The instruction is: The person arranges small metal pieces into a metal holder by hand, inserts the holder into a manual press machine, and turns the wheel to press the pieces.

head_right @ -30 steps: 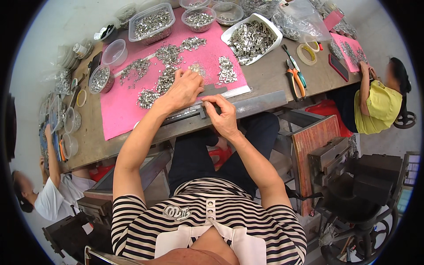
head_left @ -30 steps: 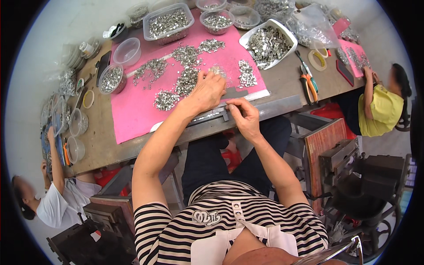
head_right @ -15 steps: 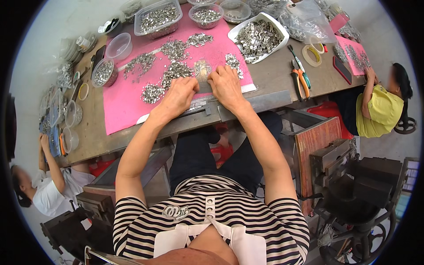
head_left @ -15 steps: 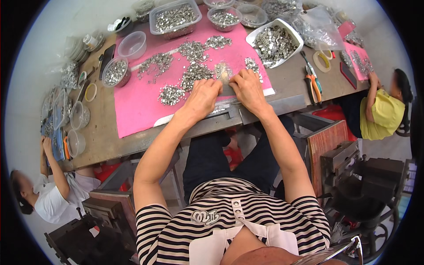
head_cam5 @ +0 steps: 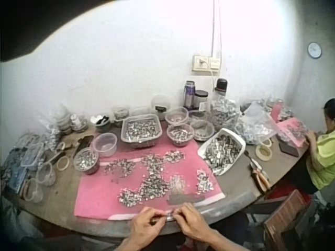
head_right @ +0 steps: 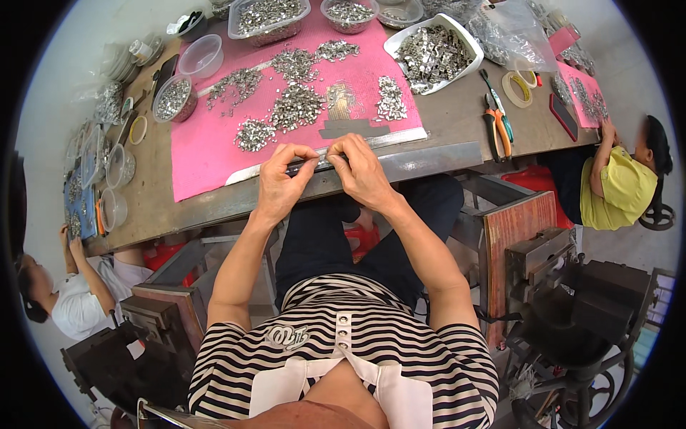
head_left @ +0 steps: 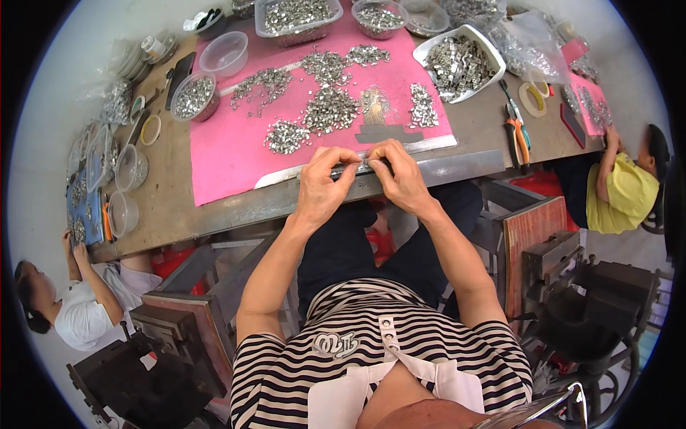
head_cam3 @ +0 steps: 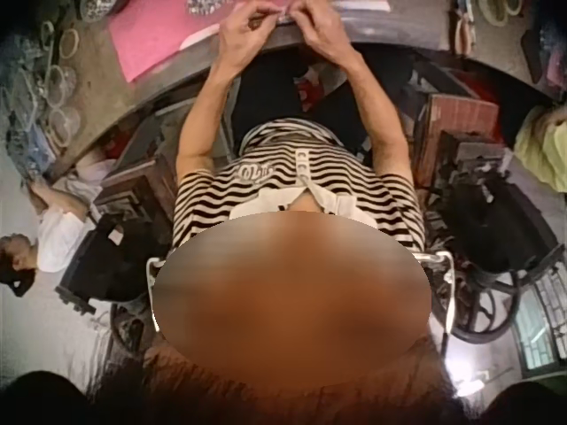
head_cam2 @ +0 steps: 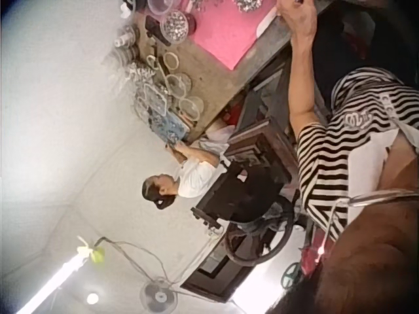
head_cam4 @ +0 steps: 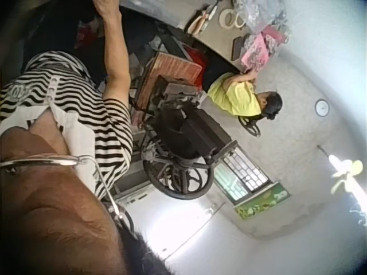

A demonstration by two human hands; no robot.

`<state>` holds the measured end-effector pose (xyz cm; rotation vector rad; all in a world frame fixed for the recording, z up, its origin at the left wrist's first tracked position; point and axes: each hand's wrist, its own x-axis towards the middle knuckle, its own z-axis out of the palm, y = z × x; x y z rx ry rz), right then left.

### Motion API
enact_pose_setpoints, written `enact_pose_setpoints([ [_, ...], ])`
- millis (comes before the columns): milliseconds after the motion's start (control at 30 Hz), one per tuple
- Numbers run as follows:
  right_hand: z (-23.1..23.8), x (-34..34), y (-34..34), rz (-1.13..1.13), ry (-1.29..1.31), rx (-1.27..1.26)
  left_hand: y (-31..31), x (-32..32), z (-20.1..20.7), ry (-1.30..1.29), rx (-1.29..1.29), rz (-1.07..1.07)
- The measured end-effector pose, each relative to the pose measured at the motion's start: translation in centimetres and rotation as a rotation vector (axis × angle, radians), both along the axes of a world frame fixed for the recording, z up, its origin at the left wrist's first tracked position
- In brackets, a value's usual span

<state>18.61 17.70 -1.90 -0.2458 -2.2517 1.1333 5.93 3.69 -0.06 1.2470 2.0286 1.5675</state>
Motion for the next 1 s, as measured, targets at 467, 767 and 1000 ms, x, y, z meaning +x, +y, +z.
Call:
enact_pose_setpoints([
  [467,-0.5,-0.2,-0.2,-0.042,0.032,0.233,0.1,0.1,-0.9,0.050,0.036,0.023],
  [767,-0.4,0.3,-0.4,-0.063,0.080,0.329,0.3,0.2,-1.0,0.094,0.058,0.034],
  [1000,0.1,0.6,0.0,-0.039,0.061,0.362,0.4,0.5,-1.4,0.128,0.099,0.060],
])
